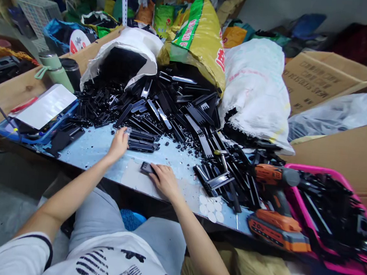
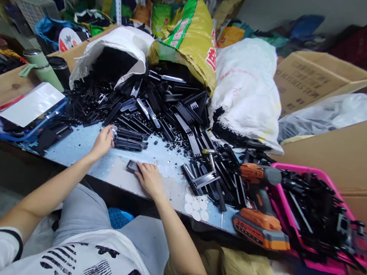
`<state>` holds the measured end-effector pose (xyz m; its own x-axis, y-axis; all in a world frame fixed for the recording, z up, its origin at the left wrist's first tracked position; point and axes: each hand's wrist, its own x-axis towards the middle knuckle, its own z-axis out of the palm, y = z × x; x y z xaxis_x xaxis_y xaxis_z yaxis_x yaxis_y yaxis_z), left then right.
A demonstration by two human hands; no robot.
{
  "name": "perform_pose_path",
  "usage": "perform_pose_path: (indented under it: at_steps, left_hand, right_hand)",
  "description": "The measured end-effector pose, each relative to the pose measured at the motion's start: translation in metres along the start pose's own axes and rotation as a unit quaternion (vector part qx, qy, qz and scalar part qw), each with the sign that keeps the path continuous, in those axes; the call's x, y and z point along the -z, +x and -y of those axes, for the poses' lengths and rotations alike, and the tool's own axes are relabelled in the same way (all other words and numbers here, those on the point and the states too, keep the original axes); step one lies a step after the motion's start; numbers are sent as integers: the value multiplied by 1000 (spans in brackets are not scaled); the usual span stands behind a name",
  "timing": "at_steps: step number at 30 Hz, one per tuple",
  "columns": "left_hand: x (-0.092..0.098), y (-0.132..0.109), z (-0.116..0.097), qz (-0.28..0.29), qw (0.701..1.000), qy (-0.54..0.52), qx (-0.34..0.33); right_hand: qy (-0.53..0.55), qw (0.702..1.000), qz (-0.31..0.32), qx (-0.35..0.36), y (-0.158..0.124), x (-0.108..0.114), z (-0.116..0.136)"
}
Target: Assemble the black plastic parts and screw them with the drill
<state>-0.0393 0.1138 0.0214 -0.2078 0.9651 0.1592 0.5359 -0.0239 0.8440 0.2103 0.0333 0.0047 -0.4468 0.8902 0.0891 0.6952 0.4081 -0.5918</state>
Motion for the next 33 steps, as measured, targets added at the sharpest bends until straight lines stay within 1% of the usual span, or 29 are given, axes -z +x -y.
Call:
perform_pose_path:
  at_steps: [1,2,3,5,6,7,8,9,10,11,12,14,16,18,19,20,22,23,24,25,27,28,29,31,32,33]
  left_hand:
    - [-6,-18,-8,45,998,-50,3]
    - [-12,-35,-15,84,992,-90,4]
    - [-17,-50,-22,119,985,-123,3]
    - [-25,-74,-33,170,971,-167,-6]
    - [-27,-82,-37,180,967,-178,-13]
    - [-28,-87,-41,180,967,-180,-22]
    - [-29,-90,-43,171,969,-173,-35]
    - [-28,-91,-46,157,974,-156,-54]
    - [-27,-91,-48,143,978,-132,-79]
    - [-25,-91,-50,133,980,-104,-108]
    - [-22,-90,-51,127,979,-76,-138]
    - [-18,-90,-54,126,973,-32,-189]
    - [-17,-93,-58,123,968,-10,-219]
    - [-20,-97,-62,107,966,-10,-235]
    - [-23,-99,-65,89,966,-18,-240]
    - [-27,-102,-67,59,968,-29,-244]
    - [-34,-105,-72,-18,967,-54,-248]
    - [-36,-105,-73,-48,965,-64,-252]
    - [-37,-104,-73,-58,961,-71,-259]
    - [-37,-103,-71,-47,959,-75,-270]
    - [-37,-101,-65,15,957,-73,-280]
    - [-38,-101,-60,40,961,-71,-266]
    - [-40,-103,-54,53,968,-70,-235]
    - [-47,-112,-42,51,987,-72,-132]
    - [-51,-118,-37,47,993,-69,-82]
    - [-53,-124,-32,42,996,-55,-48]
  right_hand:
    - [64,997,-20,-39,8,-4,5]
    - [145,985,-36,-83,16,-6,9]
    - [234,963,-42,-124,22,-8,12]
    - [394,903,-31,-171,29,-8,18]
    - [451,875,-22,-175,29,-8,20]
    - [491,854,-18,-171,29,-7,21]
    - [517,840,-19,-163,27,-6,22]
    - [530,834,-24,-154,24,-5,21]
    - [531,835,-28,-143,20,-3,20]
    - [521,843,-28,-129,16,0,17]
    - [503,857,-26,-111,13,4,14]
    - [442,895,-20,-63,7,14,7]
    - [365,931,-25,-10,4,23,1]
    - [307,950,-45,26,2,25,1]
    - [293,954,-58,34,1,23,3]
    - [290,953,-76,35,0,18,6]
    - [300,946,-118,27,-1,5,14]
    - [305,942,-140,23,-3,-2,18]
    - [306,939,-156,19,-4,-8,21]
    - [302,939,-166,16,-6,-12,23]
    - [276,948,-157,9,-9,-15,25]
    - [251,958,-136,7,-10,-13,24]
    - [217,970,-109,5,-9,-9,22]
    - [129,990,-58,-1,-7,6,12]
    - [79,996,-48,-9,-4,17,4]
    - [30,998,-56,-22,-2,31,-7]
